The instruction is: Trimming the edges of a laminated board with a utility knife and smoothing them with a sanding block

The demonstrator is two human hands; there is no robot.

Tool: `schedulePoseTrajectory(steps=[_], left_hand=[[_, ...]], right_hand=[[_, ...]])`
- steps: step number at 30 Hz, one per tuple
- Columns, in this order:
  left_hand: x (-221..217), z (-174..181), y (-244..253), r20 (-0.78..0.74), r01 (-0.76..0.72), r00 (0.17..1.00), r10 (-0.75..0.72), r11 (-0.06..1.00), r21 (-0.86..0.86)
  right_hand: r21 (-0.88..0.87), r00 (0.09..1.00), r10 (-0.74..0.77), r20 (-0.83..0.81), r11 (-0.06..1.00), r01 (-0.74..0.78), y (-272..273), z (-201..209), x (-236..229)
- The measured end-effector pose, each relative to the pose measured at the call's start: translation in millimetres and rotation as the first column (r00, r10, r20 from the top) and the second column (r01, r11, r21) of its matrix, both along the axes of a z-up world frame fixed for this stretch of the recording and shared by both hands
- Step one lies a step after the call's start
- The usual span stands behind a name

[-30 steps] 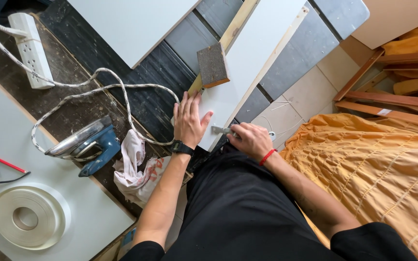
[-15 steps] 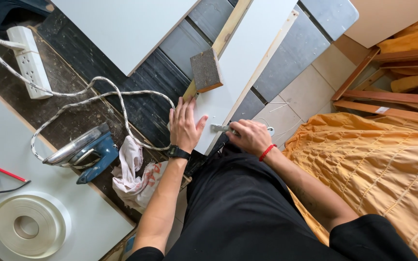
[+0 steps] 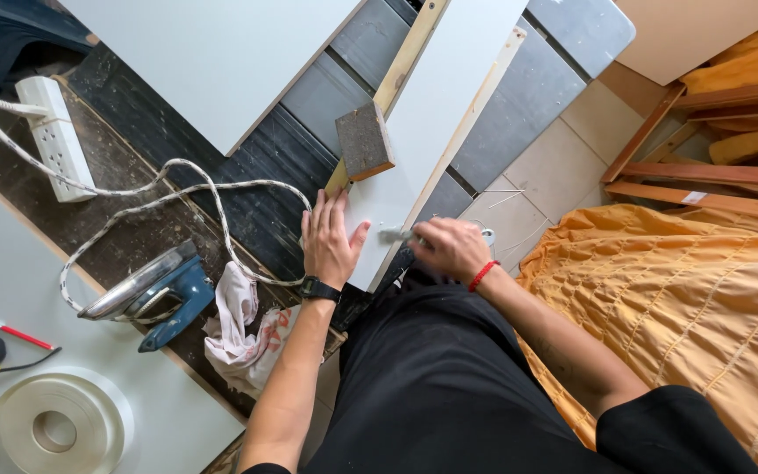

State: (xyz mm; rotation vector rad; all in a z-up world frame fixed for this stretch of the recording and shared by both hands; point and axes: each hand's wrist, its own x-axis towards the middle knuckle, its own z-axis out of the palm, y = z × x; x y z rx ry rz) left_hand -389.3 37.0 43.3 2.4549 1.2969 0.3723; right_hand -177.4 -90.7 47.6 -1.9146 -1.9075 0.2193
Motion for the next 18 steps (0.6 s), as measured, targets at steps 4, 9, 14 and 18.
schedulePoseTrajectory(steps=[4,9,14,18], left_hand=[[0.2,2.0,0.4,0.008,0.006,1.0,-0.006,1.0,-0.014],[-1.3,3.1,-0.8,-0.001,0.003,1.0,-0.003,1.0,0.003],[-1.7,5.9,-1.0,-0.022,0.01,1.0,-0.01,1.0,0.005],[-0.1,4.8,0.6,-0.017,0.007,1.0,-0.007,1.0,-0.011]], right_hand=[[0.012,0.999,-0.028,-0.025,1.0,0.028,5.9,1.3,11.4],[-0.022,0.998,0.055,-0.032,0.998,-0.056,4.2,-5.1,9.2],[-0.02,1.0,0.004,0.005,1.0,-0.004,10.9,2.4,24.2],[0.033,0.999,-0.001,0.041,0.999,-0.001,20.5,9.8,38.0]])
